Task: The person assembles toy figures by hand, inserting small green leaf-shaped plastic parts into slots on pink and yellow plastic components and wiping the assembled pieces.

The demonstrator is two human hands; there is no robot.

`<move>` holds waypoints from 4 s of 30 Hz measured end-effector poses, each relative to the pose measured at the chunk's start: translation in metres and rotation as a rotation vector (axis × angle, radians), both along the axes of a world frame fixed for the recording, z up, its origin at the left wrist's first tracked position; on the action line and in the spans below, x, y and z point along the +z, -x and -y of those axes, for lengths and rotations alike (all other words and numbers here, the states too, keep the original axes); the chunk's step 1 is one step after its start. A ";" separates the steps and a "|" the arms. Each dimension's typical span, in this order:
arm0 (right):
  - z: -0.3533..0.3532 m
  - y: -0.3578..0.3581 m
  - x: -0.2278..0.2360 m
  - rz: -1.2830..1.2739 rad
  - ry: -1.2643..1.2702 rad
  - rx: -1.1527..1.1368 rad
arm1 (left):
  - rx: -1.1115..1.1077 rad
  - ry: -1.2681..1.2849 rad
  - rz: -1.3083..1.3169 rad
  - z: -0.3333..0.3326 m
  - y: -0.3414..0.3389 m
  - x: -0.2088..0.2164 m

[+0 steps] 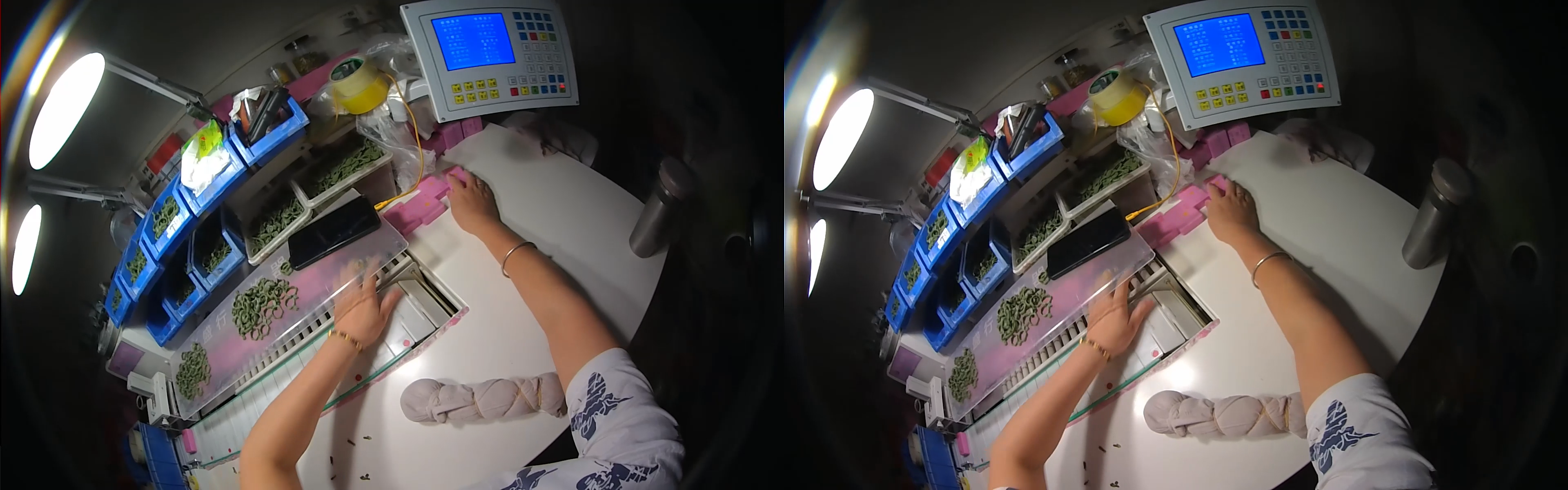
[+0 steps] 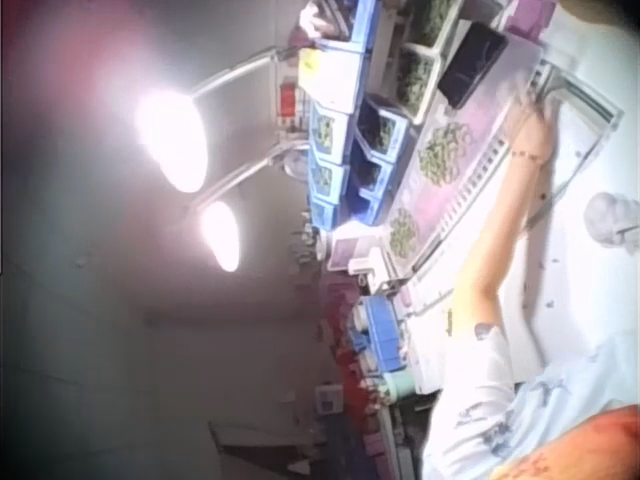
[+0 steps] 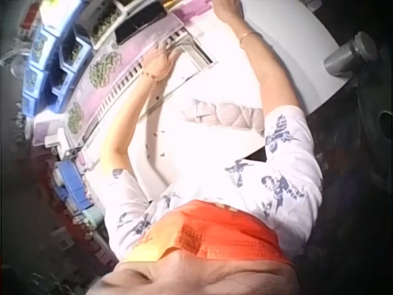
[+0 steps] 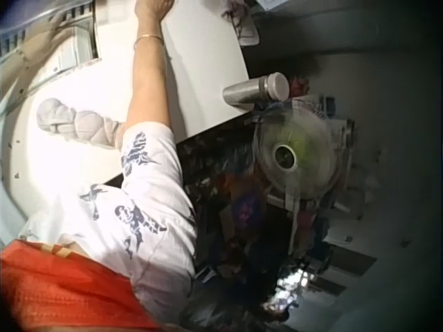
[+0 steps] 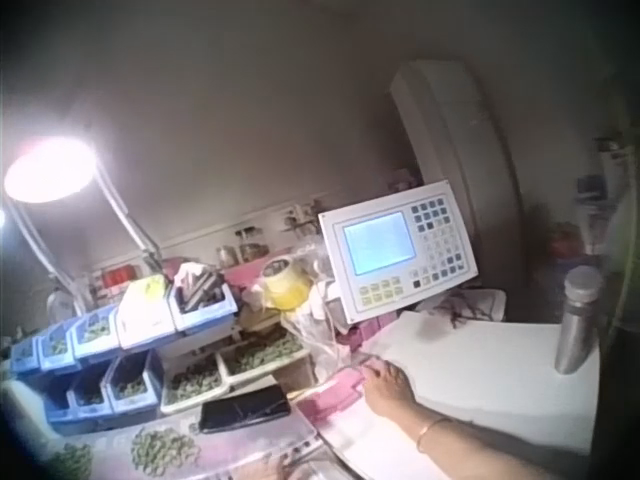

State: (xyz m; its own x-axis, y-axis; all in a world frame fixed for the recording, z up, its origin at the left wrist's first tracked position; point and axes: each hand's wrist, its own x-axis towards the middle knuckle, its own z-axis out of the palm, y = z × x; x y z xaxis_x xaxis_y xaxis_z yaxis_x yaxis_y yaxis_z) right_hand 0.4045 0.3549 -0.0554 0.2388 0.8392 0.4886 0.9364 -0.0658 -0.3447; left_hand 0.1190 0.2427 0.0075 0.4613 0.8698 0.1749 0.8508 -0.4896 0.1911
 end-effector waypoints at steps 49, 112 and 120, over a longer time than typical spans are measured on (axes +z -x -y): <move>0.094 -0.015 0.022 0.091 0.008 0.194 | -0.107 -0.163 -0.081 0.001 -0.126 -0.016; 0.311 0.252 0.091 -0.388 0.051 1.180 | -0.122 0.487 1.308 0.228 0.147 0.006; 0.314 0.254 0.084 -0.166 -0.241 1.092 | -0.114 0.755 1.488 0.228 0.151 0.013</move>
